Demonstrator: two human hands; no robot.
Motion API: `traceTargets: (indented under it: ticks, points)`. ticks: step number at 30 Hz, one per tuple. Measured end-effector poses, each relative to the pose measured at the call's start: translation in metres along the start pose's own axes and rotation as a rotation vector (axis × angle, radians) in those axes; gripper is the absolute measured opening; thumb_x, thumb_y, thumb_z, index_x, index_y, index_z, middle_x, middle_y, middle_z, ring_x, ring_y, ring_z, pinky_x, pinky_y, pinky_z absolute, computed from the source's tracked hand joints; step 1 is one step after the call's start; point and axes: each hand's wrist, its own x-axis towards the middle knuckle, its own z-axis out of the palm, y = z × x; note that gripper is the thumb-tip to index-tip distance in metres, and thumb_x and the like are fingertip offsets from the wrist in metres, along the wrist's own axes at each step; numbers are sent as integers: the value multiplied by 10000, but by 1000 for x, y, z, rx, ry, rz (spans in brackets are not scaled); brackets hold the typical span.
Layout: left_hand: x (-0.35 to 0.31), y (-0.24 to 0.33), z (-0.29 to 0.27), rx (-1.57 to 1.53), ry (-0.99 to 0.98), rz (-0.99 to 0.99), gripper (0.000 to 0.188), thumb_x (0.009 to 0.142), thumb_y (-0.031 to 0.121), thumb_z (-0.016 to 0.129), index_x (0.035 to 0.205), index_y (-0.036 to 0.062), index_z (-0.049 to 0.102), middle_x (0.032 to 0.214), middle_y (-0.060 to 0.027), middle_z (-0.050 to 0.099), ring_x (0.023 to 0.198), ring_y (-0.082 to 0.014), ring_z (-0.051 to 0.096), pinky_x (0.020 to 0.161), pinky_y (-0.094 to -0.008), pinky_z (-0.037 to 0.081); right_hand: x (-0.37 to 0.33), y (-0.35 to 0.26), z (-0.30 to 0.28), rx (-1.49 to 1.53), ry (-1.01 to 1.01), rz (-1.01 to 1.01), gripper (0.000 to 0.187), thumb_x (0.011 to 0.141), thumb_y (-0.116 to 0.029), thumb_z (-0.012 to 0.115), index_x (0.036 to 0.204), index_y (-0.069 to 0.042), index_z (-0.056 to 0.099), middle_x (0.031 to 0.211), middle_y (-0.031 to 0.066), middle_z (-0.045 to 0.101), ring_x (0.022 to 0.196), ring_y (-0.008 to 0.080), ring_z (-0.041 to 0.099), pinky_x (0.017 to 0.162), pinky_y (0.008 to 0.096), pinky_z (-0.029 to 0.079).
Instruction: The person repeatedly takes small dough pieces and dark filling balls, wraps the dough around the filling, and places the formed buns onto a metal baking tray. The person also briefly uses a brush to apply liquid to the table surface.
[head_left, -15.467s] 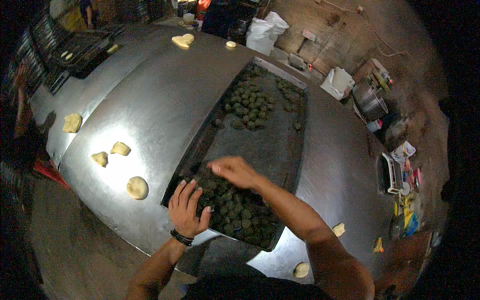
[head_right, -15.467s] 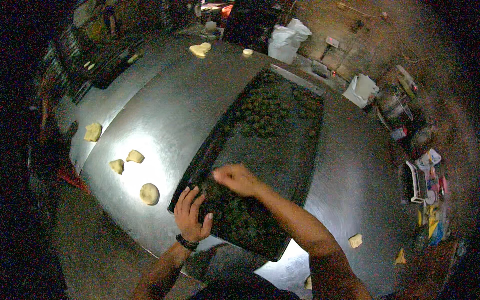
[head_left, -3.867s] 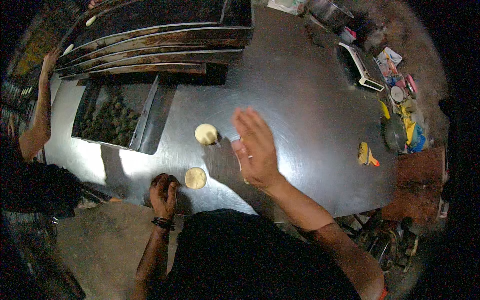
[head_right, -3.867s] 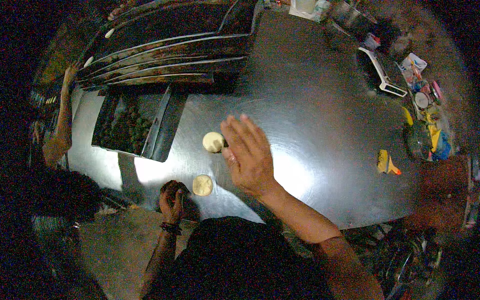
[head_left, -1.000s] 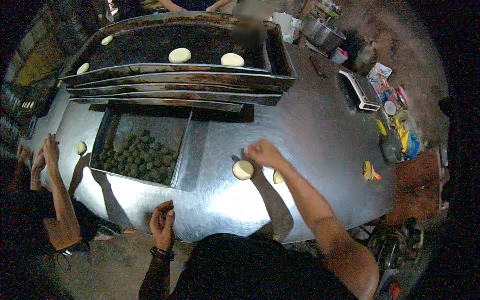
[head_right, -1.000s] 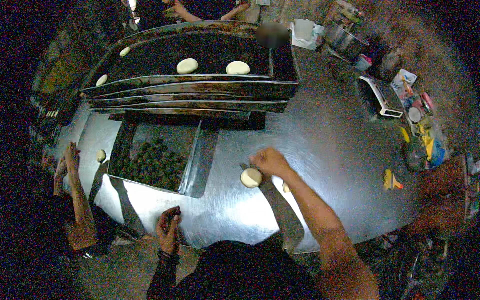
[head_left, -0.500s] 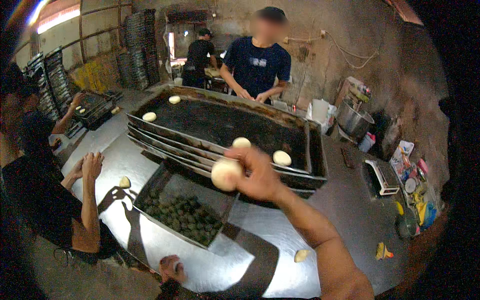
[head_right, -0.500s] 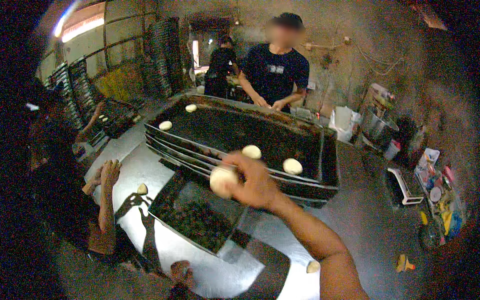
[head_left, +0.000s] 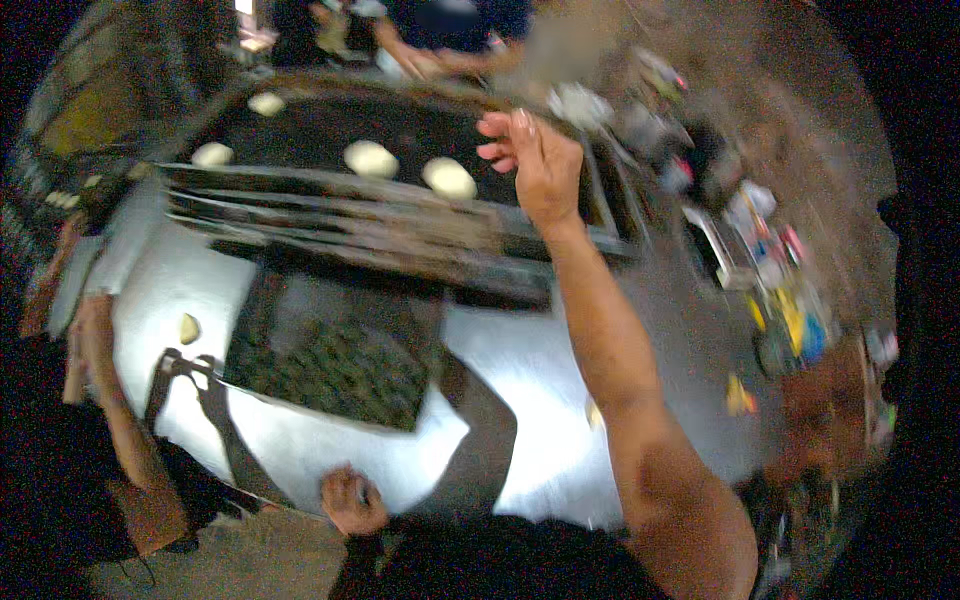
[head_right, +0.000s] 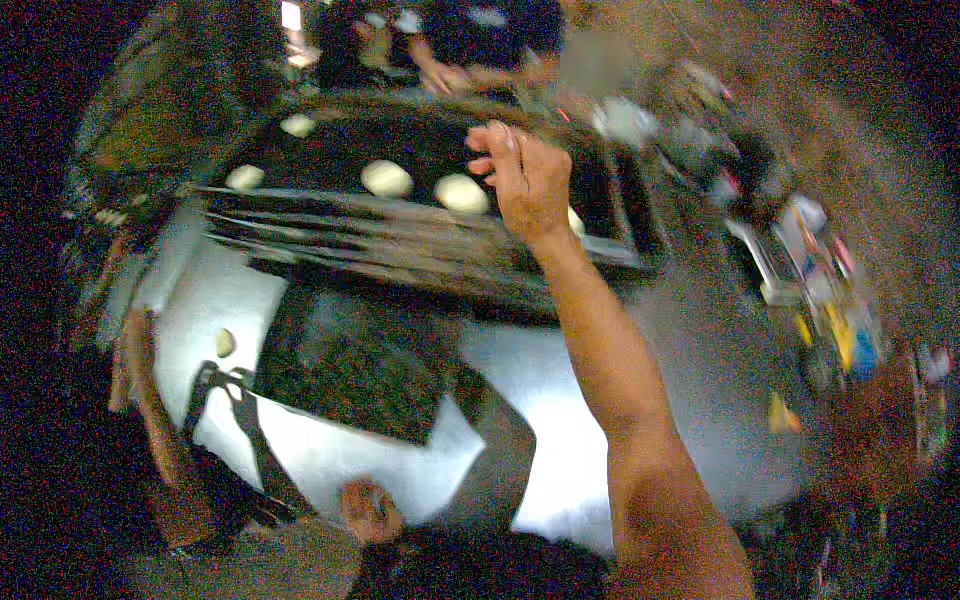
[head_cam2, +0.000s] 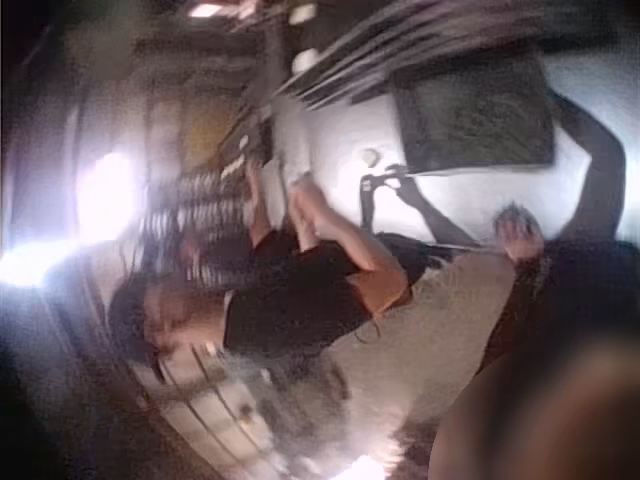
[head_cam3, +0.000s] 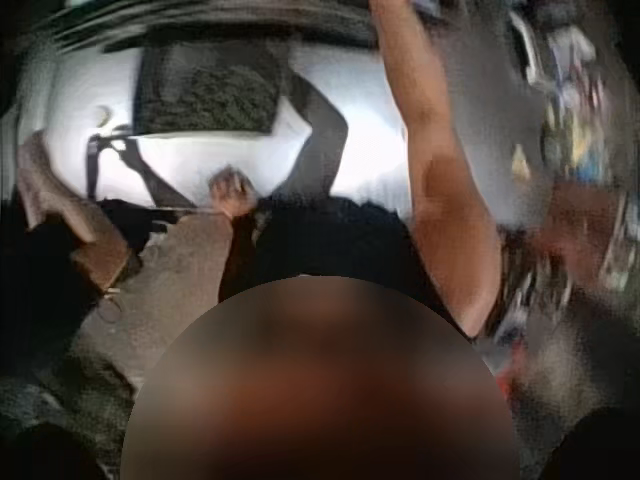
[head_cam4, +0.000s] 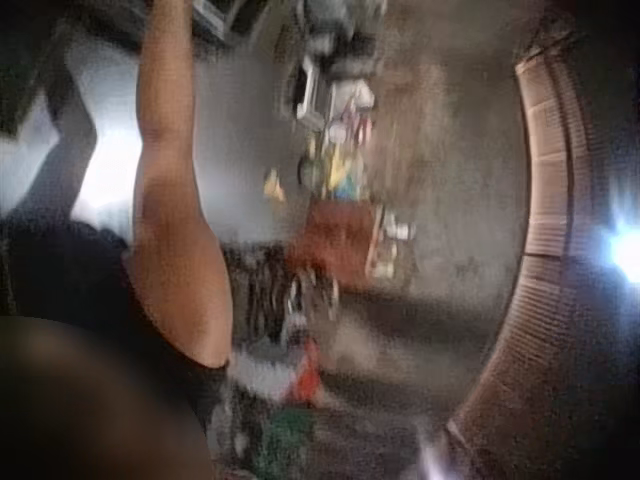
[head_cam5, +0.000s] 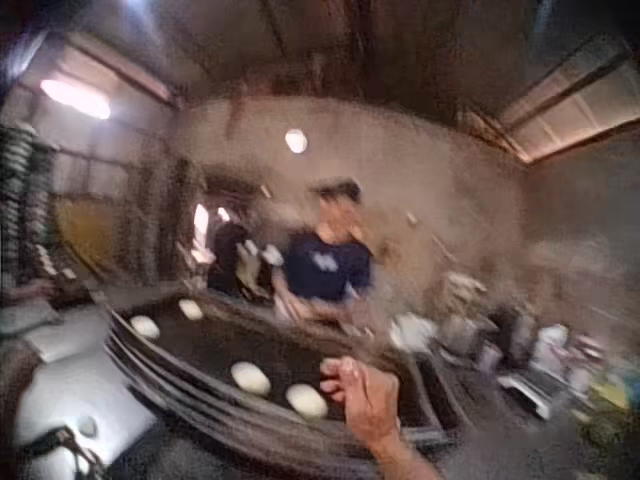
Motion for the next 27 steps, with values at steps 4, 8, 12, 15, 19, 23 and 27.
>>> traceTargets:
  ticks: [4, 8, 12, 15, 19, 23, 27]
  points:
    - [-11, 0, 10, 6, -147, -200, 188, 793, 189, 601, 932, 63, 606, 1048, -119, 604, 1031, -322, 531, 951, -504, 361, -143, 16, -122, -257, -63, 346, 358, 946, -326, 475, 961, -32, 678, 760, 104, 673, 646, 183, 643, 588, 302, 505]
    - [-11, -5, 8, 132, -111, 70, 219, 854, 210, 584, 1008, 58, 616, 1025, -116, 620, 1013, -333, 539, 935, -507, 374, -316, 17, -182, -1232, -889, 933, 614, 888, -439, 480, 1328, -15, 421, 1299, 261, 461, 1236, 372, 423, 996, 518, 363]
    - [-12, 22, 17, -491, -237, -654, 213, 878, 180, 590, 1036, 38, 608, 1013, -106, 625, 953, -260, 561, 863, -401, 433, -399, -6, -198, -1068, -832, 807, 458, 771, -201, 647, 1176, -16, 541, 1135, 197, 570, 1098, 340, 529, 933, 445, 425]
    - [-24, 89, 40, -1010, -267, -630, 200, 883, 123, 612, 1058, 28, 593, 1032, -66, 623, 914, -146, 569, 782, -275, 473, -391, -29, -189, -548, -565, 915, 448, 703, -209, 746, 1091, -64, 576, 1095, 159, 577, 1017, 312, 583, 829, 395, 507]
    - [-20, 196, 65, -1067, -570, -905, 359, 960, 350, 476, 1101, 40, 591, 1021, -68, 622, 836, -155, 587, 670, -284, 516, -362, -70, -142, 56, -321, 685, 467, 636, -158, 813, 1041, -64, 600, 1189, 161, 526, 1056, 296, 562, 821, 356, 523]
    - [14, 241, 51, -843, -187, -745, 407, 971, 343, 462, 845, 3, 645, 729, -45, 630, 647, -124, 557, 581, -284, 457, -341, -106, -99, 114, -504, 589, 361, 671, -123, 809, 1010, -69, 696, 1024, 106, 642, 927, 179, 619, 737, 286, 532]
    - [26, 223, 16, -484, -220, -715, 512, 992, 371, 393, 782, -32, 630, 700, -50, 644, 642, -165, 583, 567, -344, 451, -309, -107, -77, 371, -799, 1025, 326, 737, -43, 762, 1049, -11, 672, 886, 61, 688, 780, 111, 630, 693, 261, 536]
